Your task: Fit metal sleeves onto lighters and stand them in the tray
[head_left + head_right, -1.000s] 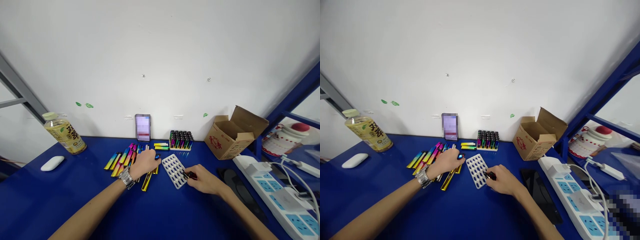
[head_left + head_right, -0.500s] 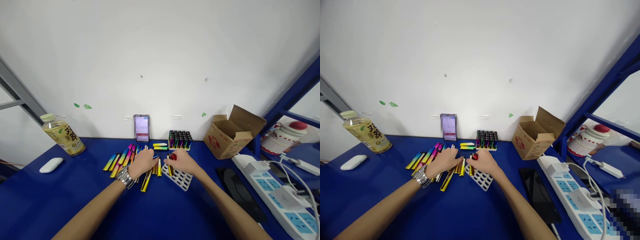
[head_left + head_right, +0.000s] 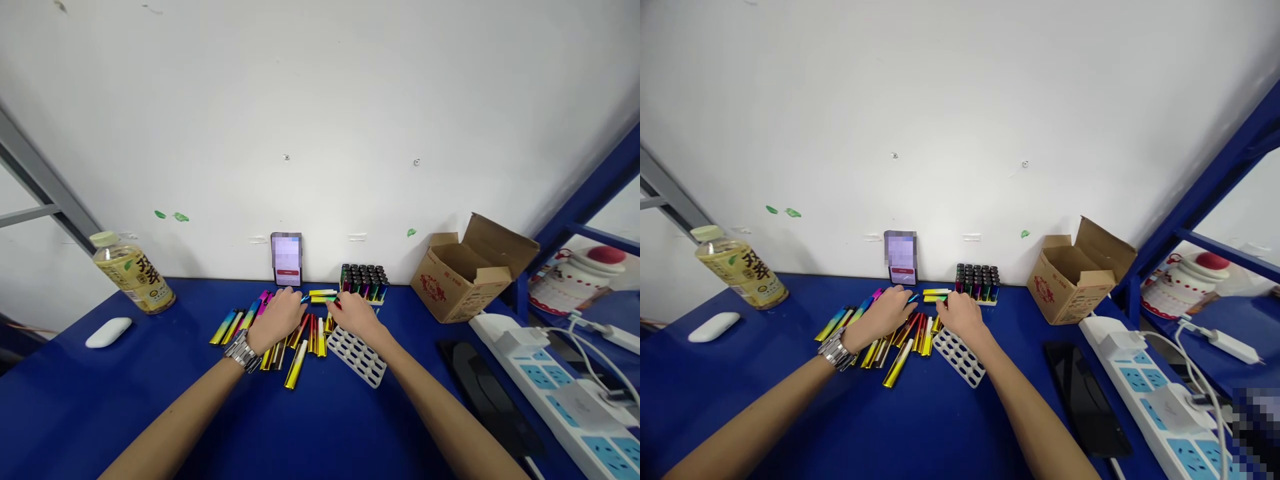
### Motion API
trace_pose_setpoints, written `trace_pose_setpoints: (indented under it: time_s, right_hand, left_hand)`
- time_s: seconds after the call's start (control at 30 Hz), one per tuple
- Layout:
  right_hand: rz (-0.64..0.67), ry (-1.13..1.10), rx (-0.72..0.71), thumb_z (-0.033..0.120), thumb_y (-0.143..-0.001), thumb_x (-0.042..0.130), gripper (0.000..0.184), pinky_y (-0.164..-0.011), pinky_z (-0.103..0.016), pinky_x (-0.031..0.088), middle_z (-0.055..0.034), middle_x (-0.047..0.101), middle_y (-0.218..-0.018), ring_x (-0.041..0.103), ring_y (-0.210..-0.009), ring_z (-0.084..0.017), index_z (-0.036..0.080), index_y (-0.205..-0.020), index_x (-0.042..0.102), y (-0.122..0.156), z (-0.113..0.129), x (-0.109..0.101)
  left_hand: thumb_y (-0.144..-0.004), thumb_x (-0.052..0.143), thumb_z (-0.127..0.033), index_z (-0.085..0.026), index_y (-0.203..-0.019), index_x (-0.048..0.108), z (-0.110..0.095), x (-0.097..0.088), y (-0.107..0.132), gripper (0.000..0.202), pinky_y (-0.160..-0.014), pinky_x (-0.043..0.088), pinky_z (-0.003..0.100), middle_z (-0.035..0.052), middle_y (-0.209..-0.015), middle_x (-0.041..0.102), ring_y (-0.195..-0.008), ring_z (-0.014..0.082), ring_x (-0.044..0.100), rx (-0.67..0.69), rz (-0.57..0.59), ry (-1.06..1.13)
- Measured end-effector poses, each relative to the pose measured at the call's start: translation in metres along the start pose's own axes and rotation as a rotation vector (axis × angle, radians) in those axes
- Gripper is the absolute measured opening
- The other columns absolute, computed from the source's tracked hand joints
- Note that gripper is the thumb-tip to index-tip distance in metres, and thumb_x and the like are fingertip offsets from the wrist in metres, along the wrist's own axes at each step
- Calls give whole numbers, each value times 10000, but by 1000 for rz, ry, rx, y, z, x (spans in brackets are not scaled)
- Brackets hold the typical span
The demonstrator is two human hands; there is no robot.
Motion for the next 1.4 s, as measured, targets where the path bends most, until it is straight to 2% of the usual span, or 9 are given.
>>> trace_pose_setpoints:
  time_s: [0.13,0.33,0.53,0.67,0.83,0.97,1.13,1.27,1.4]
  right_hand:
    - [-42,87,-57,271,-960,385,295,-744,-338,445,-157,684,-958,644,-937,-276,143,-1092,615,8,1,-5]
    - [-71,175,-77,272,-937,437,289,-798,-369,441,-175,641,-1049,571,-1045,-311,140,-1106,631,16,-9,-1]
    - [-222,206,-176,326,-954,399,326,-827,-383,426,-154,618,-1050,541,-1007,-294,139,-1116,611,41,-9,-5]
    - [-84,197,-275,427,-913,500,327,-812,-424,439,-150,623,-1078,534,-998,-317,153,-1041,624,68,-8,3]
    - [73,8,-470,275,-887,587,200,-862,-423,443,-94,623,-1163,535,-1038,-275,210,-1073,618,90,-18,2]
    - [46,-172,-566,265,-896,579,243,-944,-413,425,-88,617,-1197,531,-1103,-251,213,-1132,603,89,-22,-2]
    - [-193,-203,-413,224,-965,381,249,-880,-371,460,-117,637,-1050,571,-1003,-229,175,-984,625,60,-32,-11]
    - [-111,5,-216,248,-895,498,226,-856,-386,450,-146,642,-1034,573,-1011,-278,146,-1055,621,28,-37,1]
    - [-44,13,-144,146,-806,505,275,-819,-338,444,-144,616,-1024,600,-940,-250,129,-1066,593,13,-33,9]
  left_hand:
    - [-911,432,-258,-100,-990,617,-5,8,-5,256,-815,446,375,165,-991,618,-948,284,589,25,-26,-44]
    - [-926,380,-233,-66,-942,628,-10,12,-5,300,-774,454,426,189,-949,606,-892,312,586,72,-59,-80]
    - [-972,319,-260,-150,-1057,602,-30,3,17,315,-861,436,390,103,-1026,590,-951,236,535,254,-138,-4]
    - [-966,371,-252,-168,-1009,597,-50,2,44,244,-876,435,398,72,-948,604,-977,228,533,417,-217,81]
    - [-949,401,-191,-153,-1052,585,-52,11,59,214,-915,441,414,90,-1041,638,-1061,239,554,472,-254,62]
    - [-934,407,-145,-149,-1093,583,-49,13,62,237,-973,435,411,91,-1097,657,-1085,217,579,530,-322,89]
    - [-940,401,-158,-154,-1079,600,-52,5,71,243,-978,450,428,85,-1045,673,-1085,217,575,537,-401,149]
    - [-940,425,-197,-149,-1088,594,-76,3,88,230,-1010,430,442,82,-1063,671,-1083,221,574,658,-373,170]
    - [-935,447,-229,-132,-1116,580,-94,11,101,245,-1019,426,431,83,-1087,671,-1091,227,576,755,-330,161]
Point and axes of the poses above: each hand's wrist, its own y-axis away from the middle knuckle, its own x-axis out of the palm, z = x × y, the point moved 7 cm from there along -y, towards the middle knuckle
